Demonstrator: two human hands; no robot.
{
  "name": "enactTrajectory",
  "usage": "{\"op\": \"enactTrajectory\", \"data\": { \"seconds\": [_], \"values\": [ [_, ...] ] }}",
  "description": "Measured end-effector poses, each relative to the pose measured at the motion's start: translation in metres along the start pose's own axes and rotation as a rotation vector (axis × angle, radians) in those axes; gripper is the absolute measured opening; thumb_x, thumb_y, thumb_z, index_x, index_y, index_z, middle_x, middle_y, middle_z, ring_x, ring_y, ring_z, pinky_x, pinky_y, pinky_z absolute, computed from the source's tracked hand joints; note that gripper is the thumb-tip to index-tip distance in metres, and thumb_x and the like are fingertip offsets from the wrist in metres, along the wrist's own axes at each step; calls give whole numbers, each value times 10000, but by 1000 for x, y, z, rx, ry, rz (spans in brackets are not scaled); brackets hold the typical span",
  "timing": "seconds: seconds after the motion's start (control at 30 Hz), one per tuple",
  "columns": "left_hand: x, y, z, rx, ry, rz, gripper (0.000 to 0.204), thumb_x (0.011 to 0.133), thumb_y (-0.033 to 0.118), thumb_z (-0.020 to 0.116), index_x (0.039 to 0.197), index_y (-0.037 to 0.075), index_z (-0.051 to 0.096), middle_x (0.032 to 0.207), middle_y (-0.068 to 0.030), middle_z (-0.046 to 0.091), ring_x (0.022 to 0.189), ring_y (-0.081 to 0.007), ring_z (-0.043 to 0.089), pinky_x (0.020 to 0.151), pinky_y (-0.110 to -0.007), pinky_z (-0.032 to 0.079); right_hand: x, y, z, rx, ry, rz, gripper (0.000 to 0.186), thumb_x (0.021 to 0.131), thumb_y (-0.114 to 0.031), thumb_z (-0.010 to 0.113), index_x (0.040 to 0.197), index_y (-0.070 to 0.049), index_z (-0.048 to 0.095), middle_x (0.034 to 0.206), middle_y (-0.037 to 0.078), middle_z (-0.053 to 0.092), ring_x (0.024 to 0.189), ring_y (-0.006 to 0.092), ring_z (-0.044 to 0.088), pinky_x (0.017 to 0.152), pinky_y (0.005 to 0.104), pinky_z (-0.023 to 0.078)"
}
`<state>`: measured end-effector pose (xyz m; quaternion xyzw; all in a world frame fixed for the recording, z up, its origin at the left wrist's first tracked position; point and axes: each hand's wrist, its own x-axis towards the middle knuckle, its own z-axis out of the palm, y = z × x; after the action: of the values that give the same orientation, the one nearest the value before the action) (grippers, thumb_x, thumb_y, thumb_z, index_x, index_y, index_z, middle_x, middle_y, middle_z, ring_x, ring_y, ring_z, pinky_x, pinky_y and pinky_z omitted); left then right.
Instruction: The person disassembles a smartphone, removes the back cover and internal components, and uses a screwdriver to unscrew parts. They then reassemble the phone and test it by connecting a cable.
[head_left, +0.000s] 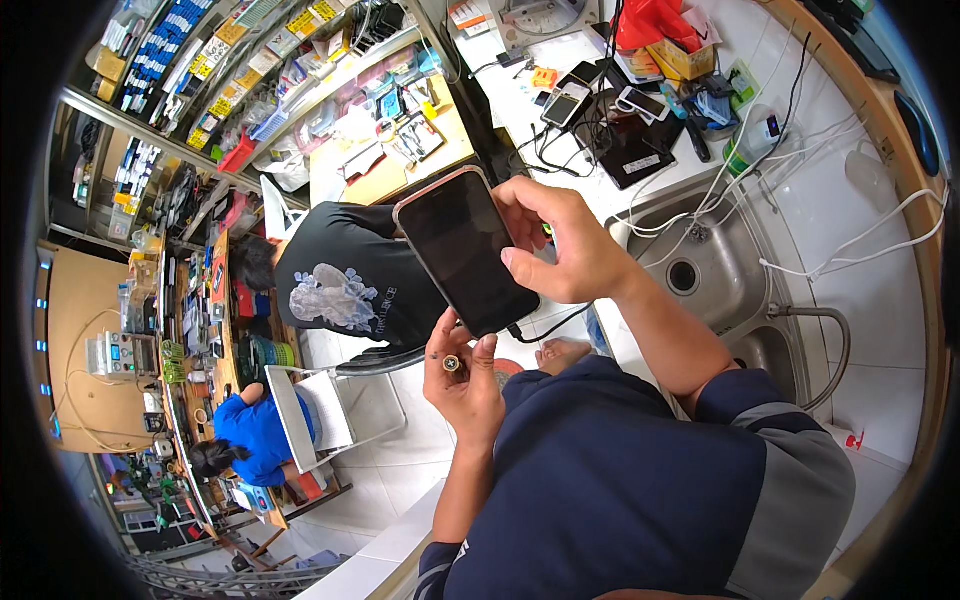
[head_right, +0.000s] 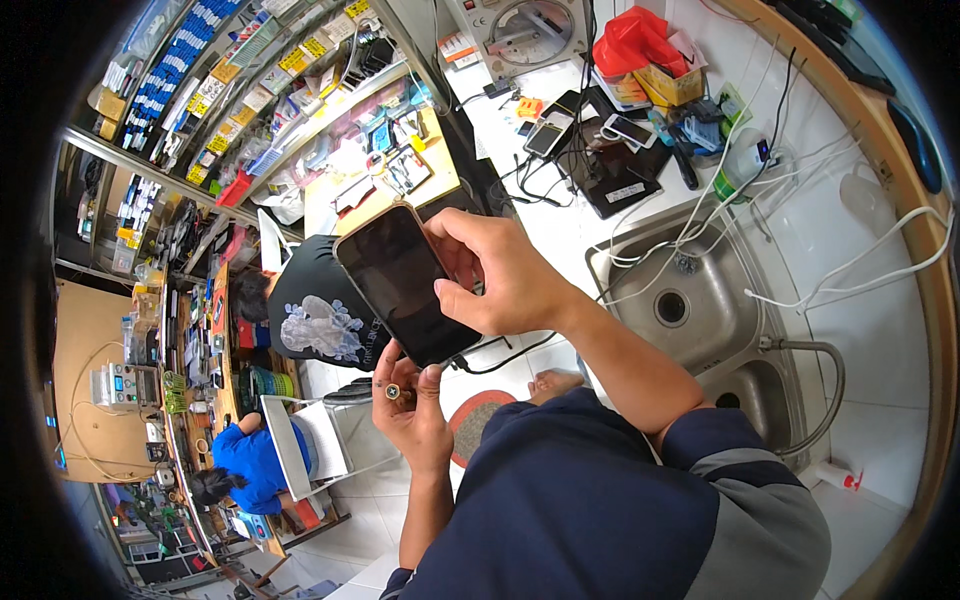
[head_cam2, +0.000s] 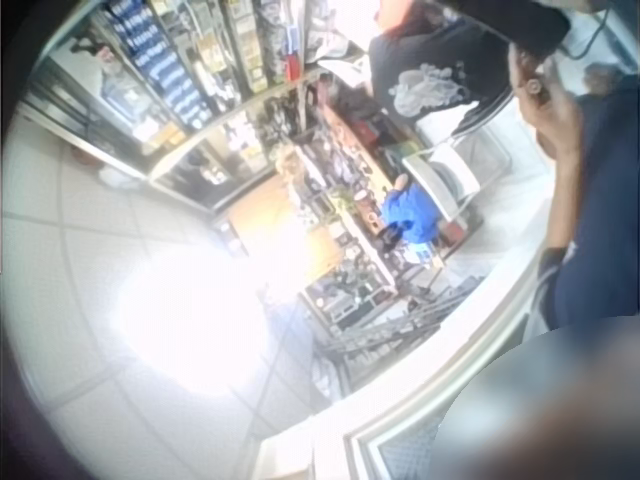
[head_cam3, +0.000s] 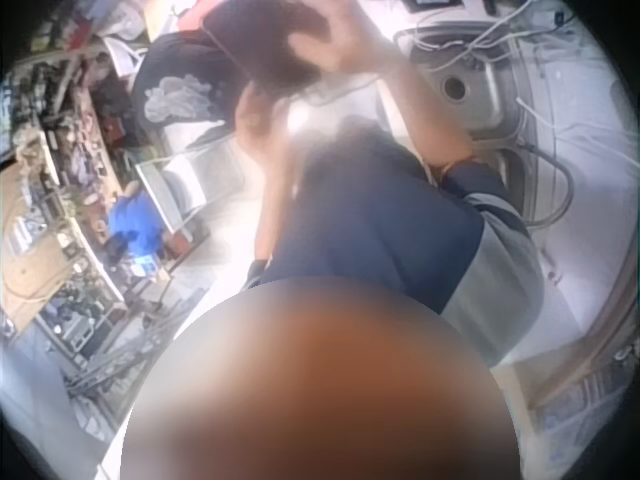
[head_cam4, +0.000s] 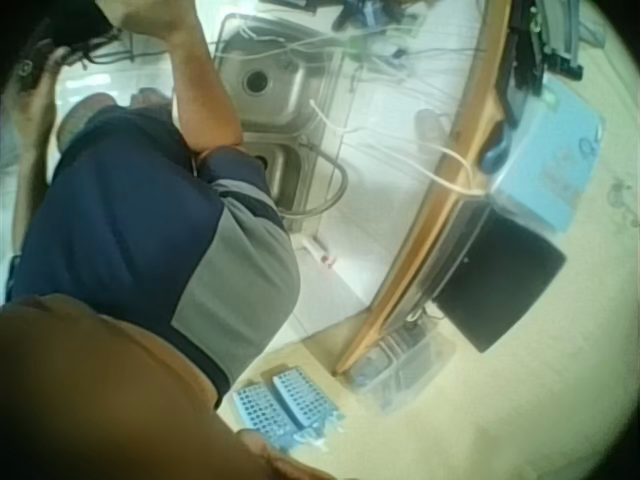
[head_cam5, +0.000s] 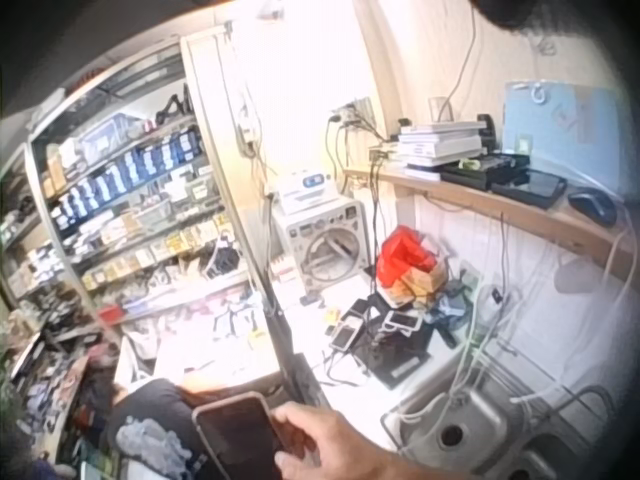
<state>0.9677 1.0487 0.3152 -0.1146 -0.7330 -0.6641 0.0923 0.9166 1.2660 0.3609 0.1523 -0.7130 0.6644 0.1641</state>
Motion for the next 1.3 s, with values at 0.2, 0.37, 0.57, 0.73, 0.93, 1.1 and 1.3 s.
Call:
{"op": "enactTrajectory", "data": {
  "seconds": [0.2,0.37,0.57,0.73,0.93,1.1,1.3],
  "values": [
    [6,0,4,-23,6,-3,515,976,-26,760,1460,-26,583,1045,-74,728,835,-51,578,710,-189,462,7,5,-2,-18,2,45,290,890,-106,737,1150,-8,655,830,-23,633,714,53,531,642,238,426],
    [6,-4,2,-4,-7,7,519,973,-25,766,1459,-21,585,1053,-77,735,822,-47,573,702,-187,451,8,5,1,90,40,82,242,950,-121,718,1155,-4,663,833,-31,629,718,35,515,630,225,417],
    [7,-4,3,-16,-14,-3,514,978,-24,760,1460,-21,581,1085,-91,753,823,-49,584,705,-190,449,6,0,-2,53,4,112,250,952,-127,716,1162,-3,662,844,-31,629,737,35,519,638,224,411],
    [8,-1,5,-28,-2,-9,509,982,-25,752,1459,-31,575,1105,-96,757,827,-46,590,699,-191,445,5,9,-6,8,-19,-7,265,944,-116,718,1175,-6,652,849,-29,629,738,36,520,633,229,407],
    [10,-1,4,-35,1,-22,507,983,-19,752,1458,-37,576,1094,-87,749,825,-44,581,689,-193,437,7,7,-2,54,-19,63,272,965,-113,692,1209,-3,644,857,-31,636,736,38,514,637,231,406],
    [10,1,3,-3,5,-13,504,984,-19,751,1458,-39,578,1071,-72,736,832,-53,579,708,-195,449,8,10,-2,13,-28,48,288,981,-119,682,1241,-1,644,872,-30,653,740,35,516,643,225,412],
    [11,2,3,-33,8,-19,496,991,-18,741,1458,-42,575,1097,-94,749,869,-64,608,740,-203,471,8,10,-5,38,-42,62,381,888,-86,692,1255,2,642,867,-18,656,741,58,541,659,246,434]
  ]
}}
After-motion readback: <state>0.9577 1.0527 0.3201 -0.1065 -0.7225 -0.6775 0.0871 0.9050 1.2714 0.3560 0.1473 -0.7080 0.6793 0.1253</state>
